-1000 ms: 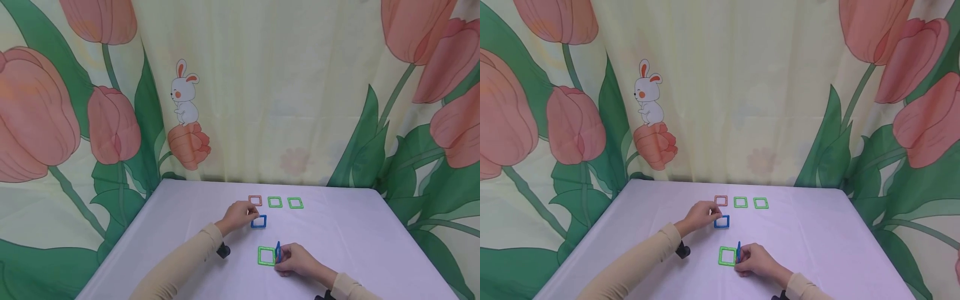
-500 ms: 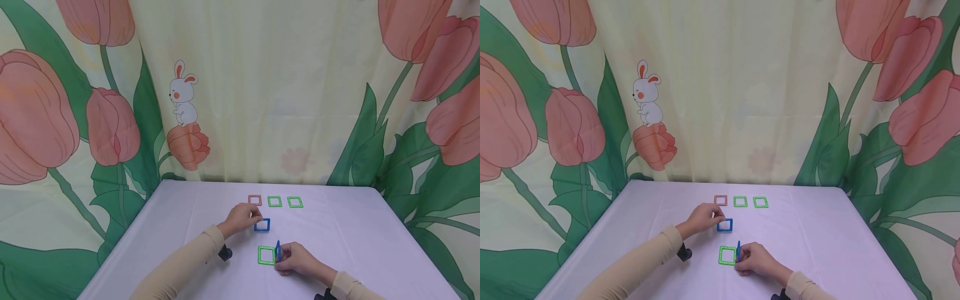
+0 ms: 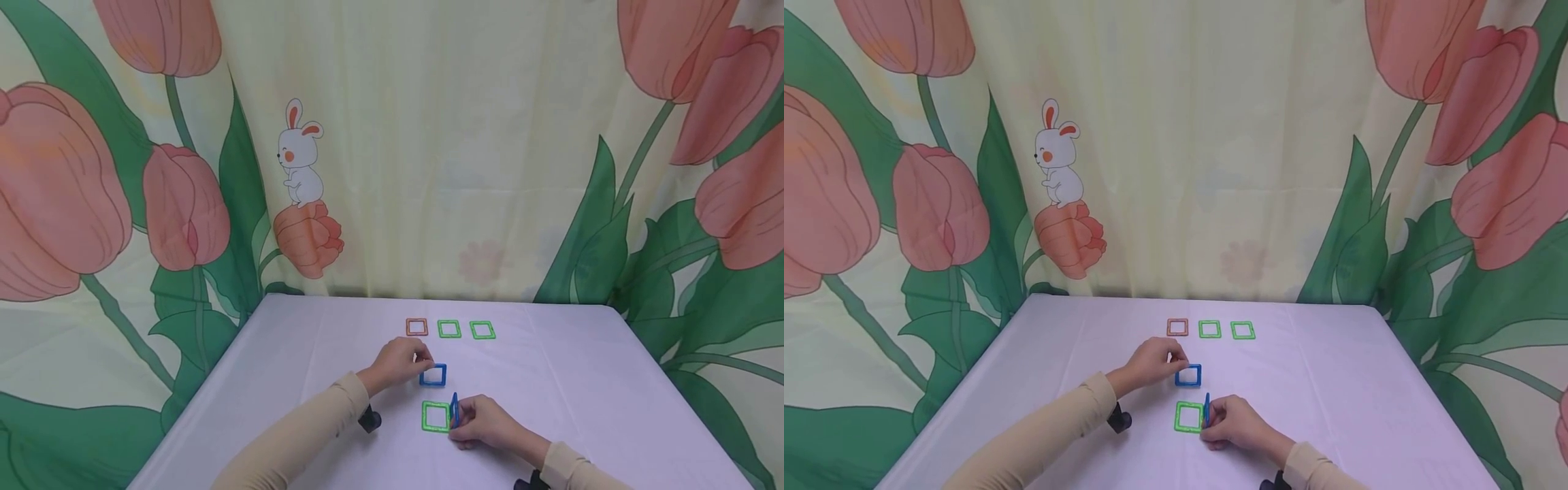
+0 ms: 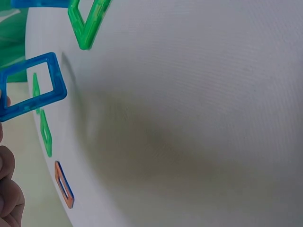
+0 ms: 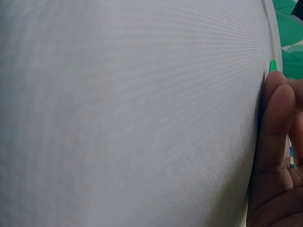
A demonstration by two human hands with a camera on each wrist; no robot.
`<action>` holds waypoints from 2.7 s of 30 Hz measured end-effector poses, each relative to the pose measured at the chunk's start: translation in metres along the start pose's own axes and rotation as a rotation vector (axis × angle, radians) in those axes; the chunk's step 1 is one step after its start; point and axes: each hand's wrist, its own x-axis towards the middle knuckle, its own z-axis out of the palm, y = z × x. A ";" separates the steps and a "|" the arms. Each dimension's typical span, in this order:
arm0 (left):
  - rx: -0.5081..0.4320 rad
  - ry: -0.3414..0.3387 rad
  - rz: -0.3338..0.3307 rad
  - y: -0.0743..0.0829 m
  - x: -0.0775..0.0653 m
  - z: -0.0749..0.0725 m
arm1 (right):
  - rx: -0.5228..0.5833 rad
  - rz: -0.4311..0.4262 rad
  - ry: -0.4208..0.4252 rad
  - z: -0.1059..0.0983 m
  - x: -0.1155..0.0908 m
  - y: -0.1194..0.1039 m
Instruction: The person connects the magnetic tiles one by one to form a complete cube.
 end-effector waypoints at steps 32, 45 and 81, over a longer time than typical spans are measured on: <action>0.018 -0.029 0.078 0.007 -0.014 0.007 | 0.007 -0.016 -0.004 -0.001 0.001 0.003; -0.051 -0.083 0.060 0.008 -0.017 0.006 | 0.014 -0.007 -0.012 -0.001 0.001 0.002; -0.101 -0.180 0.083 0.011 -0.021 0.004 | -0.031 -0.003 -0.013 -0.001 -0.001 0.001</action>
